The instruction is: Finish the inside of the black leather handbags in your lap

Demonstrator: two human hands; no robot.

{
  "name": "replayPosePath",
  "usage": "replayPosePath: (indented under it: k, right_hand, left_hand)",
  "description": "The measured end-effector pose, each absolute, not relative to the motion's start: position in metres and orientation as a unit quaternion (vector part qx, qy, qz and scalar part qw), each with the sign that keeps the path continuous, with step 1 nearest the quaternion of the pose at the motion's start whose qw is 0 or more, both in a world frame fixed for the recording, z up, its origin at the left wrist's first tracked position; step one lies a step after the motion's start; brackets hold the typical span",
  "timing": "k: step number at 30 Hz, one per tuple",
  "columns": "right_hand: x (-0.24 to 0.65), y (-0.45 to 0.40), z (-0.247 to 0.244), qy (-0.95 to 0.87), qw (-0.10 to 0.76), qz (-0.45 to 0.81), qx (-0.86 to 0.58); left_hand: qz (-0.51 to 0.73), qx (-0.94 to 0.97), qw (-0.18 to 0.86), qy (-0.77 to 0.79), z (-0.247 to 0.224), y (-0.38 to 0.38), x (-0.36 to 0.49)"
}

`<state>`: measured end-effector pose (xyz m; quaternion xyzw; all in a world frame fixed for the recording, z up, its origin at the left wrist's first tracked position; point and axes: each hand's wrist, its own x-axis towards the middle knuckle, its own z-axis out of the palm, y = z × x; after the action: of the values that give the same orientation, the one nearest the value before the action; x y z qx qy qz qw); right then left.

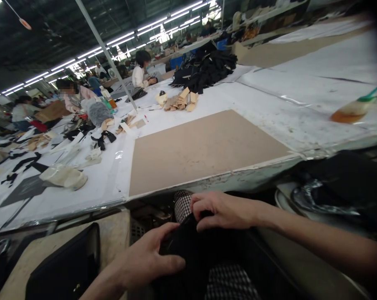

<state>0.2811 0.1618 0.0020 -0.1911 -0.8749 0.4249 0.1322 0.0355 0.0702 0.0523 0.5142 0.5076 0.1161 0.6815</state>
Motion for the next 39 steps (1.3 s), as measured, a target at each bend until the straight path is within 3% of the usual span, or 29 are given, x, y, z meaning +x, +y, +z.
replayPosePath:
  k: [5,11,23,30,34,39]
  right_hand:
    - [0.271,0.165,-0.001,-0.842,0.147,0.486,-0.183]
    - [0.273,0.172,0.001,-0.847,0.098,0.503,-0.141]
    - [0.257,0.172,-0.003,-0.864,0.111,0.427,-0.241]
    - [0.261,0.165,0.007,-0.871,0.140,0.445,-0.155]
    - [0.258,0.159,0.013,-0.872,0.082,0.474,-0.094]
    - [0.249,0.159,0.019,-0.876,-0.013,0.460,-0.143]
  left_hand:
    - [0.181,0.401,0.693,0.572,0.051,0.037,0.023]
    - [0.192,0.462,0.550,0.669,0.041,0.018,0.015]
    - [0.287,0.417,0.570,0.648,0.017,0.008,0.013]
    - [0.349,0.442,0.503,0.656,0.014,0.008,0.017]
    - [0.340,0.449,0.477,0.675,0.016,0.007,0.017]
    - [0.348,0.446,0.467,0.679,0.017,0.002,0.018]
